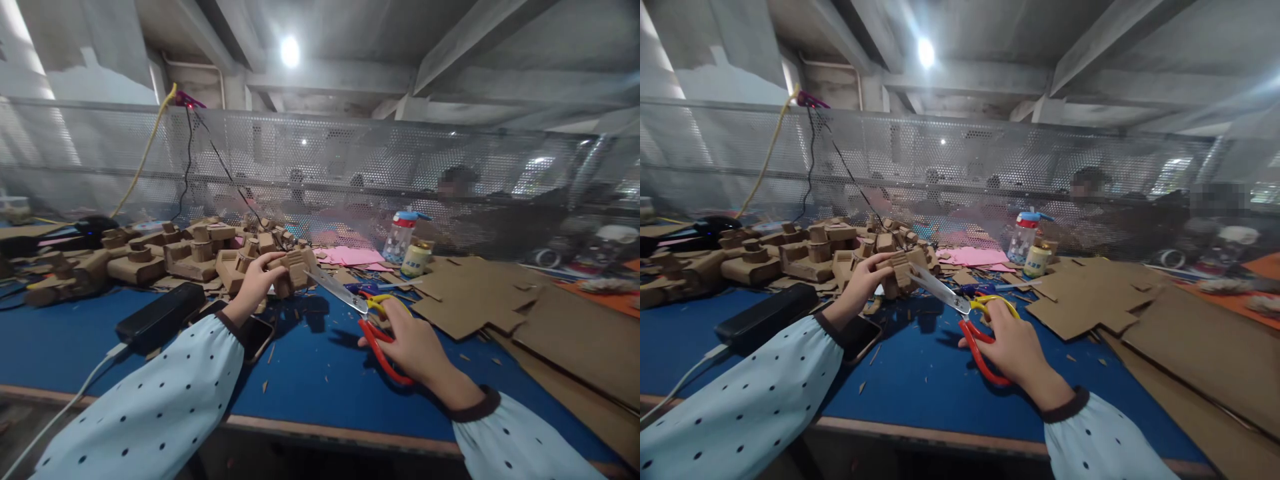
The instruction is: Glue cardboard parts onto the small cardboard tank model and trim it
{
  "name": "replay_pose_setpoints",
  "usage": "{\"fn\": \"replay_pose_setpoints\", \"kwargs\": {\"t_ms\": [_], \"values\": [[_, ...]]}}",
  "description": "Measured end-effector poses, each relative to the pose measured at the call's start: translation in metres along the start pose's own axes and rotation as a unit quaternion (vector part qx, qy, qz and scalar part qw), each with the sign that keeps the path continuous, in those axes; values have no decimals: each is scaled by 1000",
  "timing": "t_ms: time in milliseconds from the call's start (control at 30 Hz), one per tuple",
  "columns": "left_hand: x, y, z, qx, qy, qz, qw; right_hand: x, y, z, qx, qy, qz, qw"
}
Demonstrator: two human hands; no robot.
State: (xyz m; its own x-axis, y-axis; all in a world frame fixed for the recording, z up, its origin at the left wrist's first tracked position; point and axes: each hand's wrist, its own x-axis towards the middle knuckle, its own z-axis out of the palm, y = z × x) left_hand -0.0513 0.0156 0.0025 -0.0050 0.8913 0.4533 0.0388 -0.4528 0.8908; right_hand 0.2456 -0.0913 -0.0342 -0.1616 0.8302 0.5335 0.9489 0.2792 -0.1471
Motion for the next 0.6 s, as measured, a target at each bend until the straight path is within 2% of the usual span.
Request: {"fn": "replay_pose_setpoints", "kwargs": {"t_ms": [167, 367, 467, 600], "values": [[1, 2, -4, 57, 31, 57, 996, 0, -1, 1, 1, -21, -2, 1000], [-5, 9, -1, 128, -23, 142, 981, -2, -5, 5, -8, -47, -24, 999], [-9, 11, 0, 141, -45, 149, 978, -2, -7, 3, -5, -70, -29, 997], [-10, 11, 2, 133, -52, 124, 982, -1, -10, -1, 16, -88, -24, 996]]}}
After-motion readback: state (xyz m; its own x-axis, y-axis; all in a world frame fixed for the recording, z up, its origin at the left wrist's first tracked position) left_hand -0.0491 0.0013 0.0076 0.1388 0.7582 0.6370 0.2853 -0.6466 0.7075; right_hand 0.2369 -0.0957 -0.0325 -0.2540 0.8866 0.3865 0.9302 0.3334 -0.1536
